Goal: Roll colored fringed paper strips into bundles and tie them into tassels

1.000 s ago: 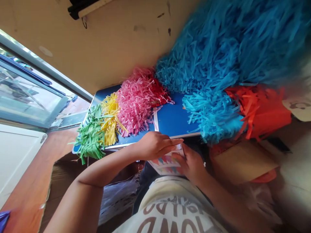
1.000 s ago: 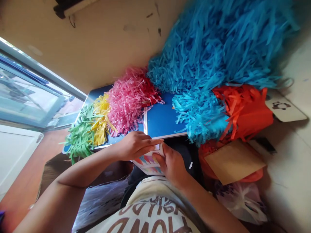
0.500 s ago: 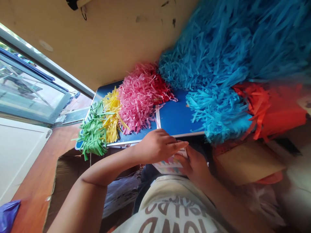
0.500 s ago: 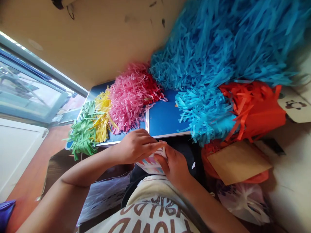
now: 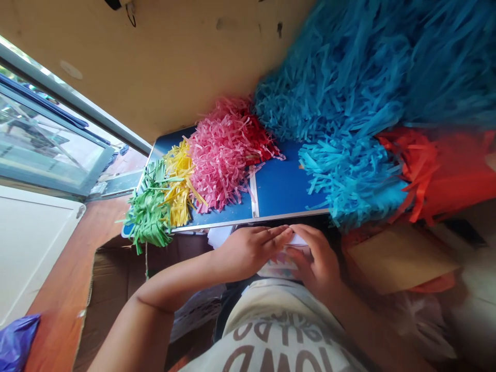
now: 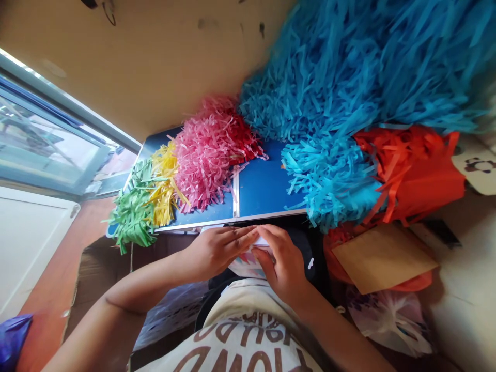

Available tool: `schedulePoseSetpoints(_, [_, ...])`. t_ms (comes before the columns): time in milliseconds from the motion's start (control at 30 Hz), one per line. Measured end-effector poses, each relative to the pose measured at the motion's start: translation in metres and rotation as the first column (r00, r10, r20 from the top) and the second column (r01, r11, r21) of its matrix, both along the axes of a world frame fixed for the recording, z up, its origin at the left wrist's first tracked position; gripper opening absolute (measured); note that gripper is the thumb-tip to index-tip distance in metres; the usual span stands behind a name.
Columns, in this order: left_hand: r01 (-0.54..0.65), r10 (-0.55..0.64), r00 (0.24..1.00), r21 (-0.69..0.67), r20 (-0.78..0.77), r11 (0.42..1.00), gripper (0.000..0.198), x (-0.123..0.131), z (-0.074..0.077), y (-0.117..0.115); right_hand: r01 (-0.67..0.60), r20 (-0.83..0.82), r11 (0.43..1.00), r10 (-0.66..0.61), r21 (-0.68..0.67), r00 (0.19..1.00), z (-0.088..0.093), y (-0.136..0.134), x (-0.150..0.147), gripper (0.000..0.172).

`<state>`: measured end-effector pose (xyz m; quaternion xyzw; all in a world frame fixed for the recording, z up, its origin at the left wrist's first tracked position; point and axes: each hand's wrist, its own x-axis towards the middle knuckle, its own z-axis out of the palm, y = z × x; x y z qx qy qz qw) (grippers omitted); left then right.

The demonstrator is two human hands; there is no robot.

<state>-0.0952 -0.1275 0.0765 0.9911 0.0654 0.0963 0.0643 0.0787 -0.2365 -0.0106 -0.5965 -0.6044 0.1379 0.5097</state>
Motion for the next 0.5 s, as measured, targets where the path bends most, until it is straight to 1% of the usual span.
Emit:
schedulePoseSetpoints(67, [-0.036,0.037,0.999,-0.036,0.038,0.999,0.038,-0.004,-0.003,0.001,-0.007,-0.001,0.995,0.007,0.096,1.0,0.004,0.002,0.005,0.021])
schedulePoseSetpoints(100, [-0.058,0.062,0.996,-0.068,0.059,0.996,0.037,-0.006,-0.005,0.002,-0.007,-0.015,0.993,0.009,0.12,1.0,0.006,0.003,0.009,0.017])
schedulePoseSetpoints(200, [-0.084,0.116,0.98,-0.192,0.163,0.978,0.036,-0.011,-0.011,0.007,-0.035,-0.071,0.992,0.044,0.119,0.996,0.009,0.005,0.019,0.012])
schedulePoseSetpoints(267, [-0.068,0.122,0.965,-0.227,0.232,0.972,0.035,-0.011,-0.017,0.008,-0.065,-0.104,0.992,0.076,0.105,0.992,0.008,0.005,0.024,0.011])
schedulePoseSetpoints(400, [-0.058,0.114,0.94,-0.181,0.322,0.982,0.033,-0.005,-0.026,0.009,-0.042,-0.167,0.994,0.059,0.102,0.984,0.006,0.003,0.025,0.01])
schedulePoseSetpoints(500, [-0.051,0.087,0.935,-0.113,0.345,0.992,0.031,0.001,-0.024,0.01,-0.041,-0.186,0.996,0.056,0.08,0.981,0.012,0.001,0.02,0.012])
